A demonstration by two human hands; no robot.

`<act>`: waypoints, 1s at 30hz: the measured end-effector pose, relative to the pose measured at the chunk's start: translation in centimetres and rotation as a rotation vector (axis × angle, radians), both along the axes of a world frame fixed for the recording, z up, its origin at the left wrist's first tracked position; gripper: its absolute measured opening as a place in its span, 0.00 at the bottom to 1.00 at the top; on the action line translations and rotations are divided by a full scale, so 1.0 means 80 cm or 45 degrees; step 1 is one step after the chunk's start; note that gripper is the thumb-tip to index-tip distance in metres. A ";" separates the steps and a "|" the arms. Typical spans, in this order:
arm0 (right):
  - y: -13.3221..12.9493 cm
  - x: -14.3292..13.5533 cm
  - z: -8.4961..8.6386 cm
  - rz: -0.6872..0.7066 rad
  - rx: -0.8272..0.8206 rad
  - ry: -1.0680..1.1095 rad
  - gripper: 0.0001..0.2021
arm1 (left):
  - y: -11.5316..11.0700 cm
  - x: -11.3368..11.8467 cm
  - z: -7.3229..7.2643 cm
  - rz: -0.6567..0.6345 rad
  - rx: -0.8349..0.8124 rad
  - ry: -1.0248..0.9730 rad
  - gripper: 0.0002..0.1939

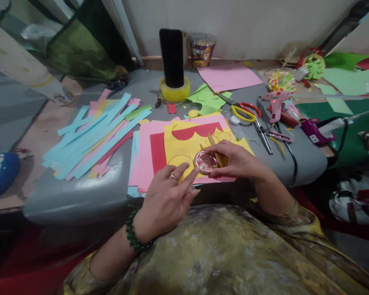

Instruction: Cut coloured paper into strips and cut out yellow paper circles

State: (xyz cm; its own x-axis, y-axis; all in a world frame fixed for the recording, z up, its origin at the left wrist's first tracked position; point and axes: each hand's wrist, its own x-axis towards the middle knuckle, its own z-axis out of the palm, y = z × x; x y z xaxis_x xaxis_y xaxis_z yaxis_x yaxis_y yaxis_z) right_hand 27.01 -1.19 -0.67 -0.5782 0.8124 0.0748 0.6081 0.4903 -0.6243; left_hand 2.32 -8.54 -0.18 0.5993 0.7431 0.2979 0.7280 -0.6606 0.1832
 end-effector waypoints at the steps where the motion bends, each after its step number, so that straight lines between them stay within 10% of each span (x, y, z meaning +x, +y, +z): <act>1: 0.000 -0.001 0.001 0.000 -0.008 0.004 0.27 | 0.002 0.006 0.000 -0.034 0.008 -0.008 0.23; 5: -0.001 0.012 0.013 -0.030 -0.088 0.198 0.28 | 0.010 0.029 -0.004 -0.069 -0.055 0.035 0.20; 12: -0.003 0.039 0.059 -0.664 0.194 1.101 0.19 | 0.005 0.049 -0.007 -0.051 0.081 0.154 0.20; 22: 0.030 -0.054 0.037 -0.149 -0.509 0.566 0.14 | -0.001 0.068 -0.014 0.023 0.100 0.193 0.20; 30: 0.052 -0.065 0.036 -0.001 -0.491 0.274 0.13 | 0.002 0.067 -0.012 -0.010 0.050 0.198 0.21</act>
State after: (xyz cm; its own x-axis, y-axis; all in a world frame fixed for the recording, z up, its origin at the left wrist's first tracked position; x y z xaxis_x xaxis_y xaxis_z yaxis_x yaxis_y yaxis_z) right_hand 21.84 3.01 2.24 -0.5818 0.8052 -0.1151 0.4447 0.1964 -0.8739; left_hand 7.72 -8.41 -1.17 0.6461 0.7279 0.2294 0.7405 -0.6707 0.0426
